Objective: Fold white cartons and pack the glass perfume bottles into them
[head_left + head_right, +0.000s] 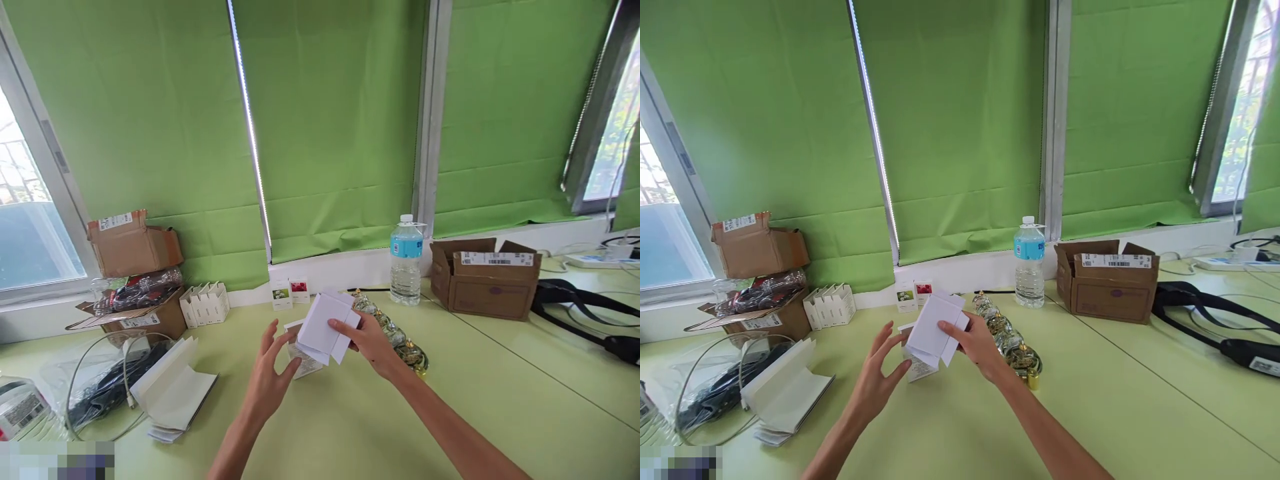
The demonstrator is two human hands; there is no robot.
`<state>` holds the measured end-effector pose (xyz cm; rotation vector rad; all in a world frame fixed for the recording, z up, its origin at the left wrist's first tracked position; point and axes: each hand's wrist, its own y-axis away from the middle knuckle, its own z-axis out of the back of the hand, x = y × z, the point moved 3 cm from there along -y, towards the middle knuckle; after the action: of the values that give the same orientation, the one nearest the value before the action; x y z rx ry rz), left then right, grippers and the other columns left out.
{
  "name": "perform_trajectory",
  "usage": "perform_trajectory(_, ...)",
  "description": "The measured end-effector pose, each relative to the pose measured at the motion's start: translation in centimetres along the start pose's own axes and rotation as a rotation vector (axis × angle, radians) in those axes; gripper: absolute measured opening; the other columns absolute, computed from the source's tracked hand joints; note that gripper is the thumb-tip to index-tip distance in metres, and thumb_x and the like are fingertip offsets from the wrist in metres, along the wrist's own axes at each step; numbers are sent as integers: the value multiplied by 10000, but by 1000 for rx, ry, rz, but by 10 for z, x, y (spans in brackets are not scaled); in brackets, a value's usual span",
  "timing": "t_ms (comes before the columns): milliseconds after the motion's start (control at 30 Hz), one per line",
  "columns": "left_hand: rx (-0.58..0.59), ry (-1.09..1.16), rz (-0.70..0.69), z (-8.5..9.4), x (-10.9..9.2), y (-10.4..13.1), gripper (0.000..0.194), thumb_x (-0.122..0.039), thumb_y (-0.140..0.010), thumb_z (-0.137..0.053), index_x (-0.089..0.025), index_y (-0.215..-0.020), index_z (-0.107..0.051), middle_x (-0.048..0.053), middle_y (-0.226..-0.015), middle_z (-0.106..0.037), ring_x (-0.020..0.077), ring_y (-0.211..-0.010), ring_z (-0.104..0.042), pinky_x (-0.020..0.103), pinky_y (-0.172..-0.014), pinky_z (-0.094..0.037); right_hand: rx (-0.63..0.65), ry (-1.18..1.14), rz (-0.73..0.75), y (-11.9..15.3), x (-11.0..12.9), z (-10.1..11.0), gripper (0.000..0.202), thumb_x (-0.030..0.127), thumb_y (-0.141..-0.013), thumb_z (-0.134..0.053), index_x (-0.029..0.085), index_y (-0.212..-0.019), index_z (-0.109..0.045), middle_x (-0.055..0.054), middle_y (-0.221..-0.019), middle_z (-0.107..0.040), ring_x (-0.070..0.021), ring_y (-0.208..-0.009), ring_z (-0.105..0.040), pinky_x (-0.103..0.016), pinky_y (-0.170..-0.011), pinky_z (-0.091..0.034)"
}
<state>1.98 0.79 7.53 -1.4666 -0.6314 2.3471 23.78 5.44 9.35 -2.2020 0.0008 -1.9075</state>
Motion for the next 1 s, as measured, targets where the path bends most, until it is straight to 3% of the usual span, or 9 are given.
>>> perform_trajectory(67,22,64,0,-12,2,-9,368,-300,-763,-681,-287,-1129,-649,64,-1395,-501,302,-1353,-352,481,-1079,-320,-22,-9,-8,-1,-4,2,458,506,-643,-774,156,-913,-656,-57,-815,-692,-183,-697,-633,-277,-568,-500)
perform_trajectory(167,43,252,80,-24,11,-15,394,-311,-773,-668,-264,-1160,-609,75,-1249,-622,277,-1136,-577,445,-972,-441,-27,13,12,-2,-7,1,452,515,-663,-760,161,-921,-650,-34,-747,-670,-155,-632,-602,-252,-516,-464)
perform_trajectory(233,72,365,128,-26,16,-14,423,-322,-768,-675,-244,-1174,-584,80,-1185,-659,255,-1013,-645,421,-913,-485,-21,45,65,-3,-5,-4,437,527,-684,-740,159,-899,-644,-14,-671,-637,-129,-557,-551,-230,-454,-404)
perform_trajectory(333,151,475,163,-21,17,-9,460,-318,-747,-706,-213,-1173,-567,91,-1126,-692,257,-1015,-652,401,-903,-493,13,117,144,-7,7,-15,418,536,-710,-712,150,-854,-641,-4,-613,-605,-115,-503,-495,-225,-420,-349)
perform_trajectory(467,259,608,218,-14,14,-4,444,-311,-742,-723,-184,-1137,-562,117,-1145,-688,272,-1032,-650,395,-894,-497,166,235,233,-13,23,-33,416,485,-709,-727,141,-937,-678,-50,-799,-682,-162,-666,-572,-263,-561,-454)
perform_trajectory(567,292,672,245,-12,11,-2,432,-312,-731,-735,-185,-1106,-565,118,-1155,-684,278,-1043,-647,401,-898,-496,176,234,254,-18,22,-35,424,482,-724,-714,140,-972,-680,-47,-842,-686,-170,-724,-582,-270,-617,-467)
perform_trajectory(800,274,674,269,-17,12,0,393,-322,-702,-762,-200,-981,-514,87,-1018,-724,241,-889,-689,367,-813,-517,151,215,198,-23,4,-19,466,499,-706,-721,124,-982,-683,-48,-821,-686,-176,-706,-590,-274,-600,-464)
perform_trajectory(1000,141,484,171,-19,12,3,375,-350,-751,-711,-247,-960,-417,20,-934,-712,198,-853,-687,355,-815,-523,208,372,218,-15,10,-8,432,489,-762,-672,135,-1009,-681,-73,-918,-708,-214,-796,-620,-297,-648,-490)
